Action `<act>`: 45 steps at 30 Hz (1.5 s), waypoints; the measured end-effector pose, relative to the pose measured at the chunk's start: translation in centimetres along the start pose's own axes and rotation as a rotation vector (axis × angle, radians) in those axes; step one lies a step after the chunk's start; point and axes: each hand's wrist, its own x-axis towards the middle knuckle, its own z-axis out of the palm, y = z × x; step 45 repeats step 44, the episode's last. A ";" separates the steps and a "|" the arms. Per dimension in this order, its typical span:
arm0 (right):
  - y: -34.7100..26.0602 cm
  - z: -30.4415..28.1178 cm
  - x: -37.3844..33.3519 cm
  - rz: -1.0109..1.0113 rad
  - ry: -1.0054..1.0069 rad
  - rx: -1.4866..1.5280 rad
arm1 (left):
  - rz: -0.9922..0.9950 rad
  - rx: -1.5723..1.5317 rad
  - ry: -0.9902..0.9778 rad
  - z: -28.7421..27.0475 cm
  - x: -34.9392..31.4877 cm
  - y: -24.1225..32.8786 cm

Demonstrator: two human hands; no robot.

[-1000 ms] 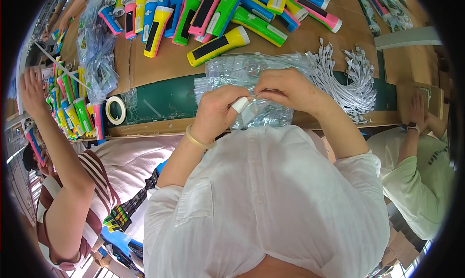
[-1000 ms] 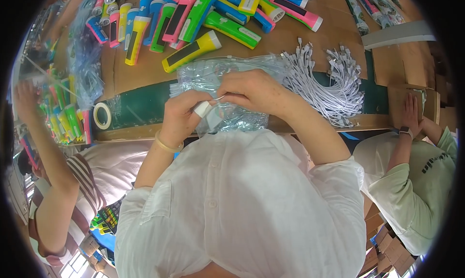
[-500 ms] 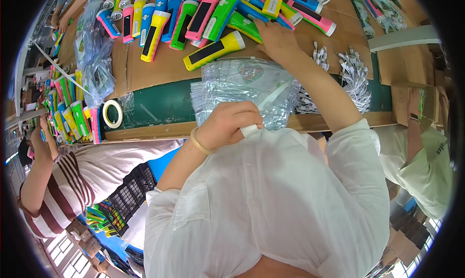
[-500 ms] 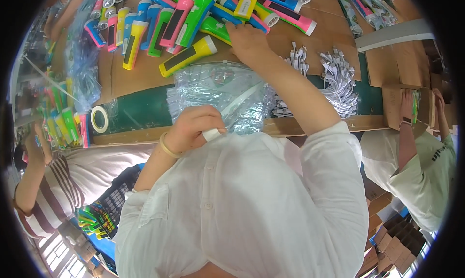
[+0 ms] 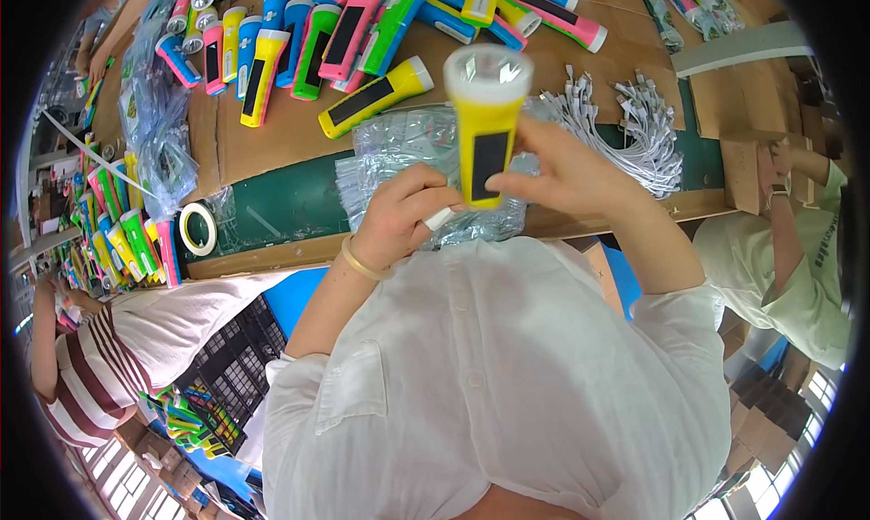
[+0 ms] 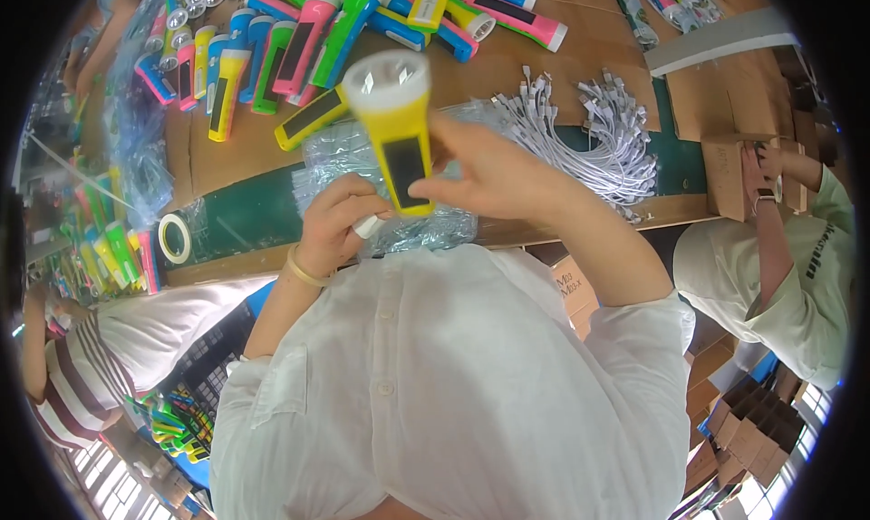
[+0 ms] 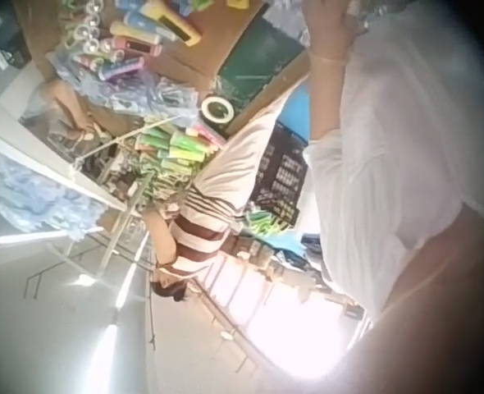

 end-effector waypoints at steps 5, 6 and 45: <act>-0.4 -0.5 -0.5 0.204 -0.250 -0.605 | -0.004 -0.029 0.126 -0.1 0.1 0.2; 0.3 -0.4 -1.3 0.034 -0.144 -0.694 | 0.020 -0.040 0.121 0.1 -0.2 0.1; 6.1 -6.4 -11.0 0.158 0.881 -0.161 | -0.138 -0.006 0.077 2.8 -0.7 -2.2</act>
